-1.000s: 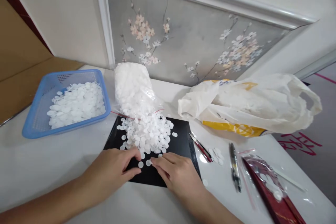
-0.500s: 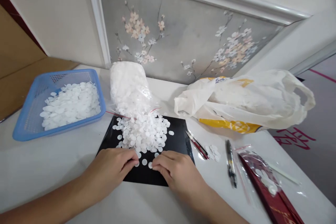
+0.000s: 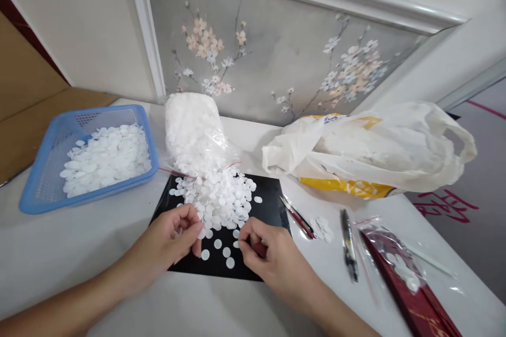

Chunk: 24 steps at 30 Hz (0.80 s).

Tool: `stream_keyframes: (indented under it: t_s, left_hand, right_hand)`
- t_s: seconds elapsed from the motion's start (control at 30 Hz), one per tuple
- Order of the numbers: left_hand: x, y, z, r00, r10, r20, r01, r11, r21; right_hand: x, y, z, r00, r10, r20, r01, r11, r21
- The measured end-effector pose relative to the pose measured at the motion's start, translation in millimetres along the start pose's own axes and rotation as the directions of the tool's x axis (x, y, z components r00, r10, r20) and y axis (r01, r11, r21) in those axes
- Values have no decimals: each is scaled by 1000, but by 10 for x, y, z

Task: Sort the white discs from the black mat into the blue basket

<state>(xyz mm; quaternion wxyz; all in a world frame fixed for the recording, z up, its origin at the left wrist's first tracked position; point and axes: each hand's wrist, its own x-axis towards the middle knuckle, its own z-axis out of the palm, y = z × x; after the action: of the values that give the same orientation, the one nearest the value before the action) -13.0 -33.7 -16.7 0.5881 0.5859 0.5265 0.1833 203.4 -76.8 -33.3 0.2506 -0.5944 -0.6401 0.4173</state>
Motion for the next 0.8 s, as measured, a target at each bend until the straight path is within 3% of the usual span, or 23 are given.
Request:
stream_keyframes:
  t_s: [0.1,0.23,0.43,0.6,0.8]
  left_hand:
    - [4,59,-42,992,-100,79,115,966,-230]
    - [-4,128,-59,980,-147,136,183,931,-315]
    - [-24,100,-16,959,-219,182,265,919,-291]
    - [-23,56,-11,967,-185,177,232,925,-301]
    - [-26,81,-8,969,-179,168,219,939,-266]
  right_hand:
    - [14,-4,-66,991,118,59,-131,932,337]
    - [28,33,-112,969,146,200,-239,762,601]
    - [60,93,-69,946,160,282,-314,661,681]
    - [59,104,-76,943,192,274,-330,663,672]
    - [43,72,-97,960,132,249,-271,668,693]
